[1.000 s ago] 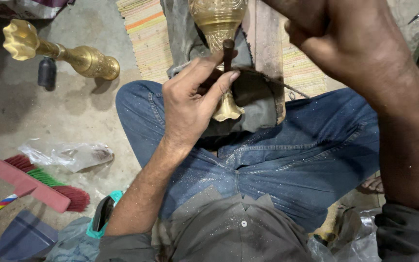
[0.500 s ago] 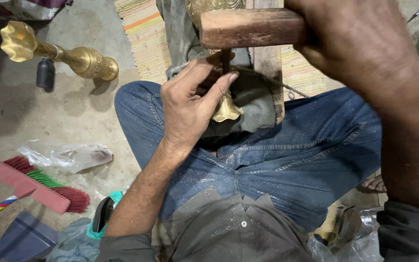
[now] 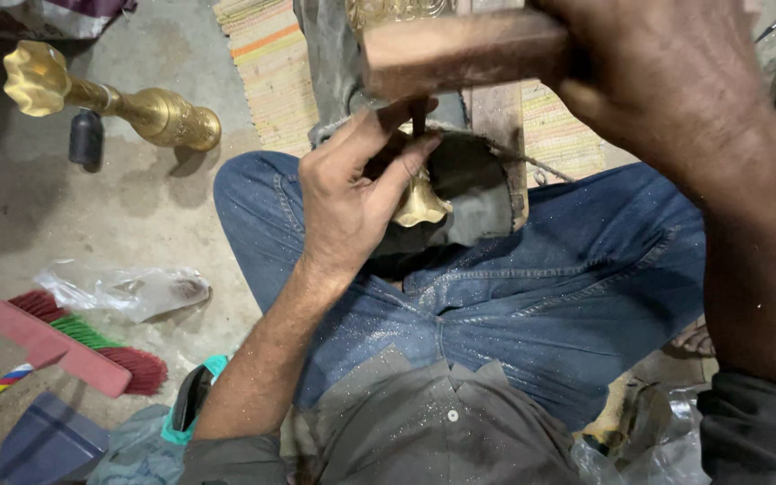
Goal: The person sits cross-legged on the floor with an ornate brass vase held upright in a padded stand on their lap. They hold a steel punch against the vase's surface and repeatedly strike it with a wooden mallet, repositioning the punch around the vase to work the metal.
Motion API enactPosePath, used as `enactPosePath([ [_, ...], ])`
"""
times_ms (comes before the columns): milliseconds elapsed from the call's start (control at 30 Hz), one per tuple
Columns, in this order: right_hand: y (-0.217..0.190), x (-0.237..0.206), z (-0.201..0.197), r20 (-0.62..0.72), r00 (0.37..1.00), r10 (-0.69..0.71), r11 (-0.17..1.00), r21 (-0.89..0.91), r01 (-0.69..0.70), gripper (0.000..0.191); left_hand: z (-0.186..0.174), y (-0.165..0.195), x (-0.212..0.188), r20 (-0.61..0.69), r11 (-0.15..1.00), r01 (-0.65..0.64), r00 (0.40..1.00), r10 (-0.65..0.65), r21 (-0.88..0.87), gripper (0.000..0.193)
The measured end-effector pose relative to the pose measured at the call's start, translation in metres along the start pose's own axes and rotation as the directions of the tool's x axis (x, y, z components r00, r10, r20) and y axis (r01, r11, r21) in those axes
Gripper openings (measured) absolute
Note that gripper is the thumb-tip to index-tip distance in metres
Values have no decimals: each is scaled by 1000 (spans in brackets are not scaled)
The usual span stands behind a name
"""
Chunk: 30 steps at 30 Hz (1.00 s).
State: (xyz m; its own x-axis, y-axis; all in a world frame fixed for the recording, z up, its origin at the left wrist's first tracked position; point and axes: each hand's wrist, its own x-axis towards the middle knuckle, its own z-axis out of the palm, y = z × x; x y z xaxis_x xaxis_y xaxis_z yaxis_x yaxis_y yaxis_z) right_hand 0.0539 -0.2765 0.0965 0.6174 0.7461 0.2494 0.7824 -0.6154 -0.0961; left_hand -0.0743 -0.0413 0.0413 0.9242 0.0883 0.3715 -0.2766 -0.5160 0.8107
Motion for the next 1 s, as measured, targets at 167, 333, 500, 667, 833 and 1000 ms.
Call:
enactPosePath([
  [167,0,-2,1,-3,996,-87,984,-157,86,29,0,0,-1,-11,999,7,1000,-7,-37,30],
  [333,-1,1,-1,45,999,10,999,-47,-8,27,0,3,-2,-24,998,57,998,-58,-37,30],
  [500,-3,3,-4,61,998,11,988,-156,-1,24,1,4,0,-24,998,51,998,-52,-39,25],
  [667,-2,5,-4,6,1000,-20,978,-206,21,20,-1,5,0,-23,999,-2,1000,0,-54,24],
  [833,-3,7,-4,15,999,35,993,-113,-33,21,0,2,0,-5,999,39,999,-39,-15,21],
  [1000,-7,9,-6,114,985,128,987,78,-137,22,1,-2,-3,-41,997,54,998,-57,-58,26],
])
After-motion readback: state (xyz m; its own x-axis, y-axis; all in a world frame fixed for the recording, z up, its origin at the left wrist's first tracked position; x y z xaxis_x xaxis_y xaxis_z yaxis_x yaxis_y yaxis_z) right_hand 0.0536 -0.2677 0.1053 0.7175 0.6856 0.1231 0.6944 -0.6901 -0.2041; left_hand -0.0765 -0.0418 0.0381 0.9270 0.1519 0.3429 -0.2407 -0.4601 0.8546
